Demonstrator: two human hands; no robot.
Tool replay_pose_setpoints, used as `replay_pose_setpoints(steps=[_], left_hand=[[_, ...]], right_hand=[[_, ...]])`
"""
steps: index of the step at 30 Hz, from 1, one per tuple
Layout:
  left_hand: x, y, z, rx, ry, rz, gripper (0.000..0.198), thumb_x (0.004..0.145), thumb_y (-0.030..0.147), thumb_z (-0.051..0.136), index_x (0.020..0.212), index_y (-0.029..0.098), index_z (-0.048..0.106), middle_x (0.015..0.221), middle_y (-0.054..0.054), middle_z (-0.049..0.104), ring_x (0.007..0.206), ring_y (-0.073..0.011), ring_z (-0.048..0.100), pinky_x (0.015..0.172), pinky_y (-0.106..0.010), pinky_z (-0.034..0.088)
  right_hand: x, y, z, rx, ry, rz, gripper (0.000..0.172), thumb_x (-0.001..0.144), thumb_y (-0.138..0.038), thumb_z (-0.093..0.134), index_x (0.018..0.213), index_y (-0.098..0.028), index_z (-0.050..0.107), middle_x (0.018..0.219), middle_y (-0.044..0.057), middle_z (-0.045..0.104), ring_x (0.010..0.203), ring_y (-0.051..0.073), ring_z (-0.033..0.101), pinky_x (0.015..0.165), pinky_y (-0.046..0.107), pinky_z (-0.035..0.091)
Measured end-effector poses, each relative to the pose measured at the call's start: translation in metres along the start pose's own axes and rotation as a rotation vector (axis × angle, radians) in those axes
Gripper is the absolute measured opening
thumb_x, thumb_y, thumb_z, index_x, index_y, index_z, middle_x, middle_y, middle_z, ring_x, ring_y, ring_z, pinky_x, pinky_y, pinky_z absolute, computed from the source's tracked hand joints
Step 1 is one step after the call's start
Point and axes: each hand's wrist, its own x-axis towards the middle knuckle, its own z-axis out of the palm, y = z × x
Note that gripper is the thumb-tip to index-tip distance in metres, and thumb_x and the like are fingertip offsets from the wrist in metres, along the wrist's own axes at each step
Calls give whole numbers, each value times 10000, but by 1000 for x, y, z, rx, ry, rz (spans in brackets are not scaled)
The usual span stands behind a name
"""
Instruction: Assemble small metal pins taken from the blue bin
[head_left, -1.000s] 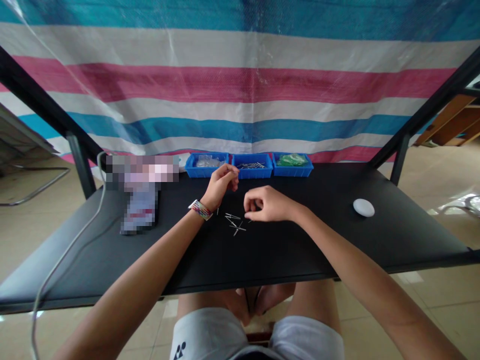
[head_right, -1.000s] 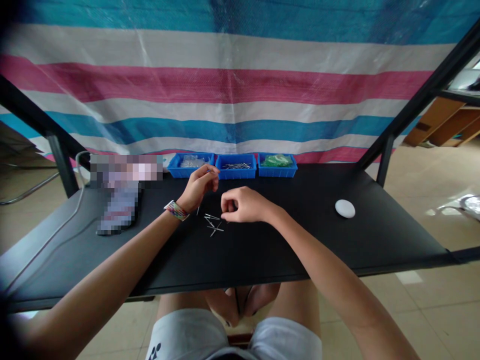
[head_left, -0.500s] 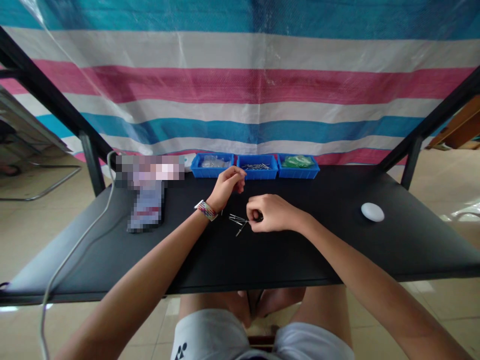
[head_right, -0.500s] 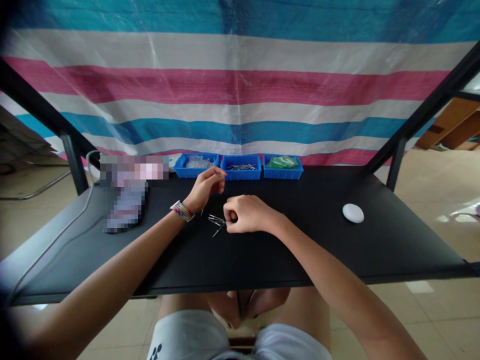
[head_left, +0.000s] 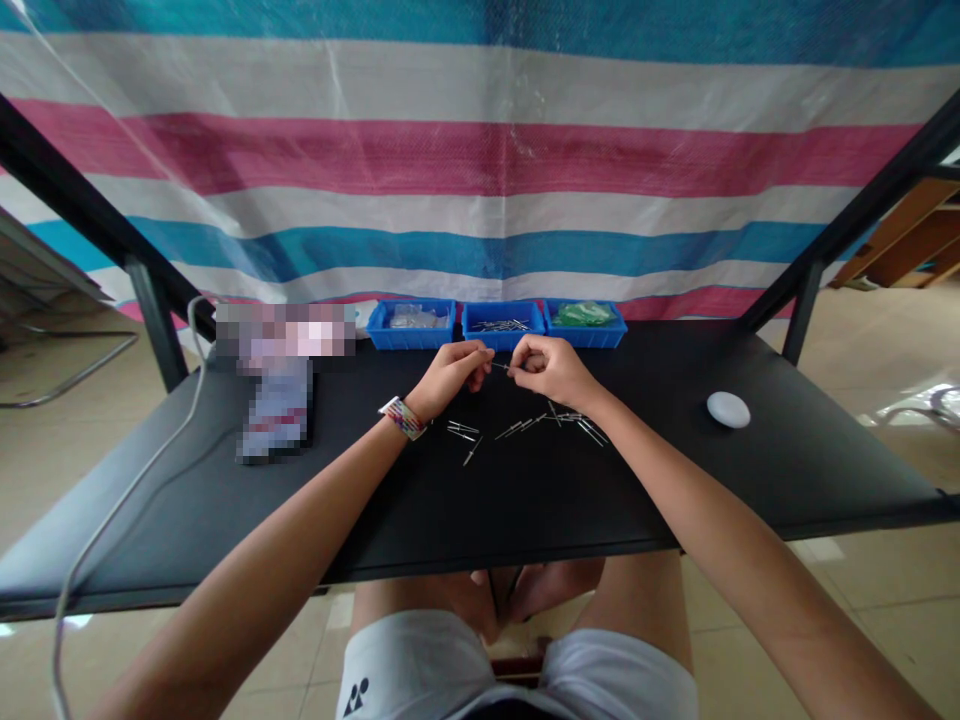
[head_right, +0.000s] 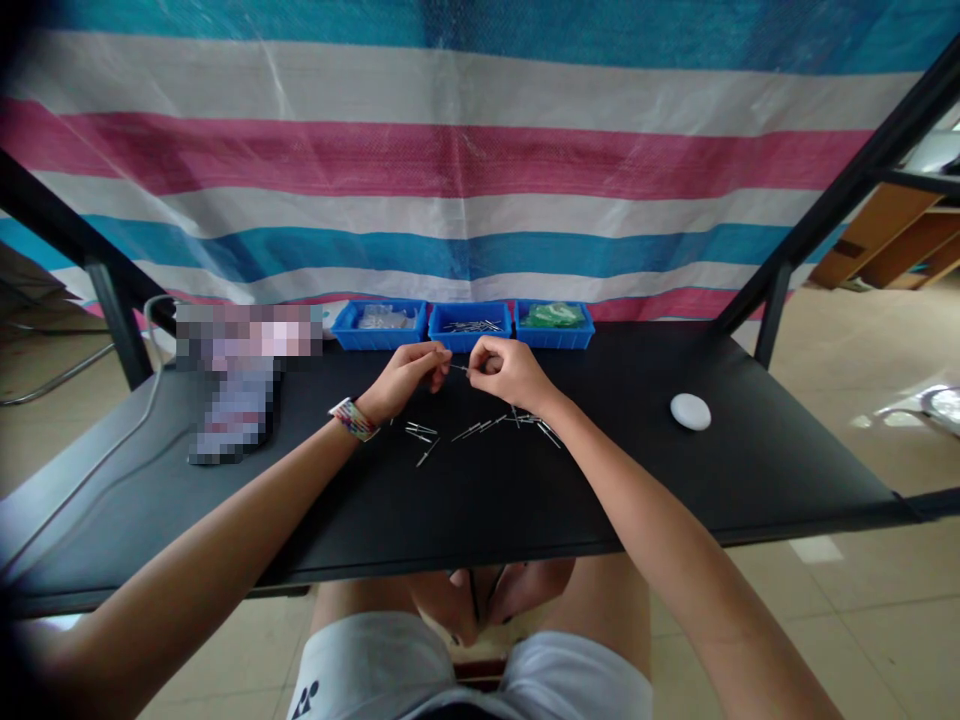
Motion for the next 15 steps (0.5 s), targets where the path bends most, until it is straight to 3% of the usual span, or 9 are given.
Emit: replay_pose_setpoints(steps=[5, 15], left_hand=[[0, 2, 0, 24, -5, 45, 400, 859, 531, 807, 749, 184, 640, 613, 8, 583, 523, -111, 542, 522, -233, 442], [1, 0, 1, 71, 72, 113, 368, 814, 481, 873, 870, 162, 696, 673, 7, 612, 557, -105, 573, 535, -222, 452]], right_hand=[[3, 2, -1, -37, 123, -26, 151, 800, -292, 771, 846, -204, 656, 780, -12, 659, 521, 93, 505, 510, 250, 356], [6, 4, 3, 251, 153, 146, 349, 793, -509, 807, 901, -201, 685, 810, 12, 720, 523, 107, 617, 472, 231, 512]])
